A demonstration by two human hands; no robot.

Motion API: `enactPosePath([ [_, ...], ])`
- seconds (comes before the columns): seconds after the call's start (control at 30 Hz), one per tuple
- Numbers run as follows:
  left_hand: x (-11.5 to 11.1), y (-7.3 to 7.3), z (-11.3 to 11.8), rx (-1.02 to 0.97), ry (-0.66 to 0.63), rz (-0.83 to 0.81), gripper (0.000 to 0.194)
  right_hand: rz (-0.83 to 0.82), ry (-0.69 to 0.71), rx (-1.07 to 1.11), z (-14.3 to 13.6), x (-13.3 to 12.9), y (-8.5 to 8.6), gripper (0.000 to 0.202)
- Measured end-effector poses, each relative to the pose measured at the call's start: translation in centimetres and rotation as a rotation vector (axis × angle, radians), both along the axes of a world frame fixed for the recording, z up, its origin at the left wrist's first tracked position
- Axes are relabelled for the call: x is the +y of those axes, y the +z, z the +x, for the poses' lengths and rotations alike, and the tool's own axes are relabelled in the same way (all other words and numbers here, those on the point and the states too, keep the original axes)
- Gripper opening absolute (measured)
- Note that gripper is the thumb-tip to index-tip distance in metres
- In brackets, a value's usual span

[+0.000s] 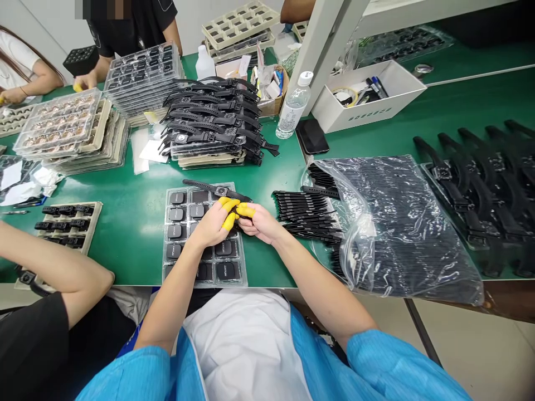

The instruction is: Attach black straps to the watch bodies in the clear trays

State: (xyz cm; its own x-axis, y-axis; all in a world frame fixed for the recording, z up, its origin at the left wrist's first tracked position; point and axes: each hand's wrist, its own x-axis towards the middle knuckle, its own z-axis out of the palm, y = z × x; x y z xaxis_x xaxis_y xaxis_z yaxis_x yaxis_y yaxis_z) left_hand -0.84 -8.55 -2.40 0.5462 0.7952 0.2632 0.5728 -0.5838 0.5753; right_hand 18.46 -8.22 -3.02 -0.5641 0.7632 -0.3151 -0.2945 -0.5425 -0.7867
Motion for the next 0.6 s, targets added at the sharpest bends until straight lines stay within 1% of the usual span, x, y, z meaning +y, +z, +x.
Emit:
enactPosePath([
  [0.03, -0.1, 0.1, 0.0, -0.01, 0.005, -0.006, 0.042, 0.061, -0.018, -0.03, 0.0, 0.0, -0.1, 0.036],
  [0.07, -0.1, 0.3, 0.0, -0.015, 0.011, -0.016, 0.044, 0.157, -0.047, -0.083, 0.1, 0.0, -0.2, 0.037],
  [0.17, -0.3, 1.3, -0.4, 0.041, 0.063, -0.061, 0.05, 0.574, -0.126, -0.36, 0.9, 0.3, -0.3, 0.033],
  [0.23, -0.3, 2.6, -1.1, 0.136, 0.139, -0.096, 0.051, 0.795, -0.081, -0.547, 1.7, 0.7, -0.2, 0.028],
  [0.27, -0.2, 3.3, -1.6, 0.197, 0.178, -0.112, 0.05, 0.86, -0.028, -0.611, 2.1, 0.9, -0.2, 0.027],
  [0.33, 0.1, 5.0, -2.7, 0.35, 0.226, -0.133, 0.042, 0.929, 0.067, -0.687, 2.9, 1.2, 0.0, 0.028],
  [0.43, 0.8, 7.1, -4.0, 0.619, 0.222, -0.094, 0.028, 0.992, 0.13, -0.739, 3.6, 1.6, 0.1, 0.028],
  [0.5, 1.2, 8.0, -4.6, 0.727, 0.193, -0.029, 0.025, 1.005, 0.164, -0.762, 3.8, 1.6, 0.1, 0.03],
  [0.57, 1.4, 8.4, -4.8, 0.756, 0.154, 0.025, 0.025, 0.996, 0.178, -0.767, 3.8, 1.6, 0.1, 0.033],
  [0.6, 1.5, 8.5, -4.9, 0.755, 0.141, 0.04, 0.025, 0.988, 0.161, -0.761, 3.7, 1.5, 0.1, 0.033],
])
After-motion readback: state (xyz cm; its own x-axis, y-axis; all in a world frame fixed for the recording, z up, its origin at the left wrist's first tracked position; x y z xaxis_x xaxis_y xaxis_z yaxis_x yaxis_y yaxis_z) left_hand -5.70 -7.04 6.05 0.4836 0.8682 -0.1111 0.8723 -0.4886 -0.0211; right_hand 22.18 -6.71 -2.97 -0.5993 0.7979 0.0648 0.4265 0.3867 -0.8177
